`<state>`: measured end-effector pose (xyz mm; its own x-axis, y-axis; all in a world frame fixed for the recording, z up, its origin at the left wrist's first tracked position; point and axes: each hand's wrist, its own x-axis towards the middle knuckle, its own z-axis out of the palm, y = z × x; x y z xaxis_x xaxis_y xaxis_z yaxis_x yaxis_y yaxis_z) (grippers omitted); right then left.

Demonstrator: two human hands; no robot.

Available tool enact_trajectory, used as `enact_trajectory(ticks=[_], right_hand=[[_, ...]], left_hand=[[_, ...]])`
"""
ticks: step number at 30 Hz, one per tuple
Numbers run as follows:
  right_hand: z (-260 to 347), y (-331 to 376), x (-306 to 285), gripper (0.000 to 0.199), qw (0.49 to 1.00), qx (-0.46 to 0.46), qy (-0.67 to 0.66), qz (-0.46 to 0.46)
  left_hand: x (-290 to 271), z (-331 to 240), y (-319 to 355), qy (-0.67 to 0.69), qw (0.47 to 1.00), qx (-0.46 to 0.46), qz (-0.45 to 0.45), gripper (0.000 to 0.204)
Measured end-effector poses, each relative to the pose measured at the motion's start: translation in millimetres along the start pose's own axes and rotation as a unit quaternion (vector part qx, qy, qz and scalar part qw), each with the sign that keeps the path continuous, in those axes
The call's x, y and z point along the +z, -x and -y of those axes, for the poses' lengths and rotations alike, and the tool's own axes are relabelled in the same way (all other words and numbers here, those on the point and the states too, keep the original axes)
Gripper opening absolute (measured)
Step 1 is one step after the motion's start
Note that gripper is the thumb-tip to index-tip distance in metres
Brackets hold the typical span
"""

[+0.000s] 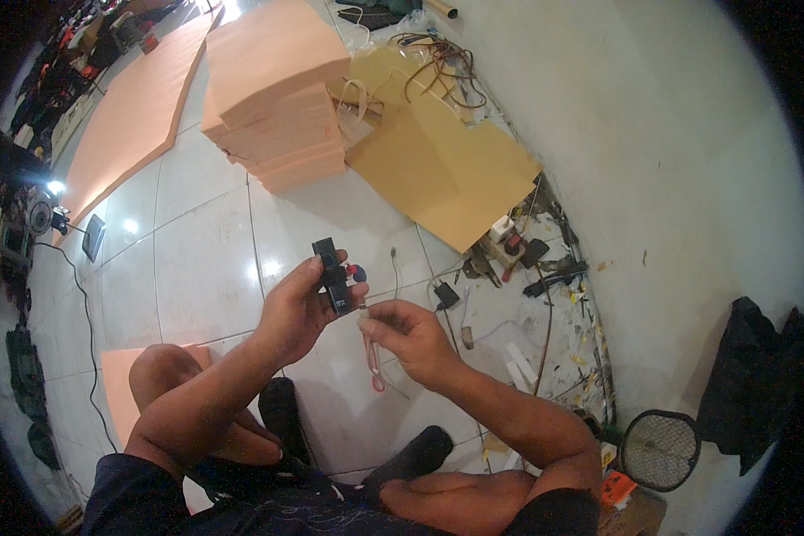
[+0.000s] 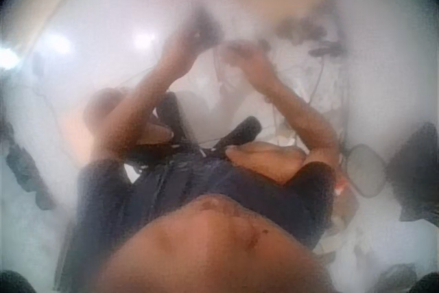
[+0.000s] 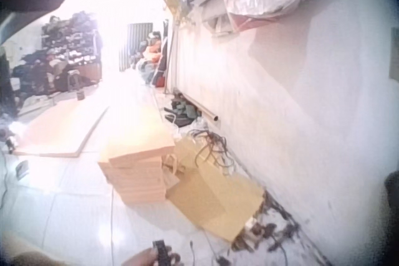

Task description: The person uses a circular saw to cut a large pink foam sheet into smaller rectangular pieces, stacking the cut pieces on the floor. The person then sits and handles a small electronic device with wires, connecting and disconnecting components.

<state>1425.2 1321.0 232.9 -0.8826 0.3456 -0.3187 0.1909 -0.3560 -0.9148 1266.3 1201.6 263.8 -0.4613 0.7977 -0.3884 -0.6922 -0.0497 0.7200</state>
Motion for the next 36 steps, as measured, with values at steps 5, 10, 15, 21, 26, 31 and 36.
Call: enact_trajectory(ticks=[5, 10, 15, 21, 26, 31, 36], right_hand=[[1, -1, 3, 0.019, 1.000, 0.014, -0.011, 0.002], [-4, -3, 6, 0.018, 0.999, 0.033, -0.021, 0.015], [2, -4, 11, 0.019, 0.999, 0.032, -0.022, 0.025], [4, -6, 18, 0.016, 0.999, 0.027, -0.009, 0.033], [6, -9, 22, 0.015, 0.998, 0.028, -0.021, 0.042], [5, -8, 20, 0.014, 0.999, 0.031, -0.021, 0.038], [3, -7, 19, 0.015, 0.999, 0.031, -0.002, 0.024]], left_hand=[[1, -1, -3, 0.045, 0.998, -0.026, -0.028, 0.042], [2, -1, -5, 0.089, 0.993, -0.050, -0.060, 0.038], [-1, 0, -7, 0.110, 0.988, -0.069, -0.084, 0.038], [-2, 3, -7, 0.105, 0.986, -0.085, -0.100, 0.038], [-3, 5, -8, 0.091, 0.987, -0.081, -0.108, 0.038], [4, 2, -4, 0.073, 0.989, -0.060, -0.117, 0.035], [7, 3, -2, 0.040, 0.993, -0.031, -0.103, 0.032]])
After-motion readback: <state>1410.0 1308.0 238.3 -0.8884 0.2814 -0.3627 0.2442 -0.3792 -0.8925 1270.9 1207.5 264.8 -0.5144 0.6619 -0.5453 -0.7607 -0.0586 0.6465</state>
